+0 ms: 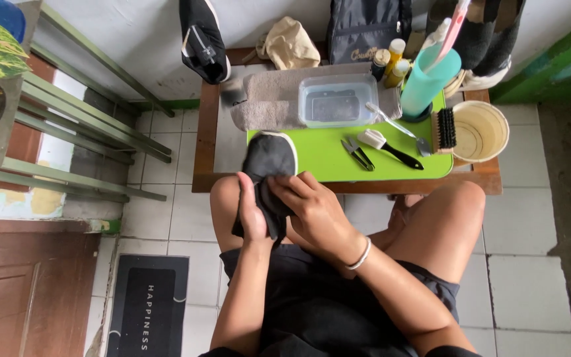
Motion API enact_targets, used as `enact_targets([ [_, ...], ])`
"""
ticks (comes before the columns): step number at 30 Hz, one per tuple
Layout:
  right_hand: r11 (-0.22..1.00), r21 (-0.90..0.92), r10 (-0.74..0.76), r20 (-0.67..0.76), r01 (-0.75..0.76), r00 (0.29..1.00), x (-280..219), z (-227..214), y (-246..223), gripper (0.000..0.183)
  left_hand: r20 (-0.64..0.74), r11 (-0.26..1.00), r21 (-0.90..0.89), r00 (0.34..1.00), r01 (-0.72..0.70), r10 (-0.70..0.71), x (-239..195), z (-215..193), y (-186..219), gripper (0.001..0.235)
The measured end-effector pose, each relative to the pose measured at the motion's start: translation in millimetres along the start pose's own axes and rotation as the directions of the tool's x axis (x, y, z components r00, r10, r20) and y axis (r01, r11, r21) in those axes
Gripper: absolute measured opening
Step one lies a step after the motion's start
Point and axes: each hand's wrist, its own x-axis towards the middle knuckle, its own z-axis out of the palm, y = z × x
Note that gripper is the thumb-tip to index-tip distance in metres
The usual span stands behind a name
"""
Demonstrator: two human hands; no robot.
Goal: The person cleans a black sneaker using a small brush and a sponge. They scrub the exterior fabric and the interior lining of the shoe while sitting on the floor.
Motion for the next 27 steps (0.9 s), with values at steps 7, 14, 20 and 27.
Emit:
enact_targets([
  [7,0.871,0.449,0.243,-0.043,-0.199,0.969,-7,-14,32,0.048,0.017,0.978,-0.089,0.981,-0.191,0.193,-28,67,44,0.055],
  [14,0.990,0.042,0.141,-0.220,-0.135,0.965,1,24,4,0.062,0.059,0.973,-0.220,0.994,-0.073,0.088,-28,69,32,0.057],
  [20,0.982,0.153,0.122,-0.045,-0.114,0.992,-25,26,-8,0.056,0.075,0.947,-0.319,0.995,-0.042,0.069,-25,51,48,0.066],
  [27,0.915,0.348,0.302,-0.258,-0.203,0.918,-4,1,11,0.047,-0.002,0.970,-0.218,0.994,-0.108,0.110,-38,80,53,0.057],
])
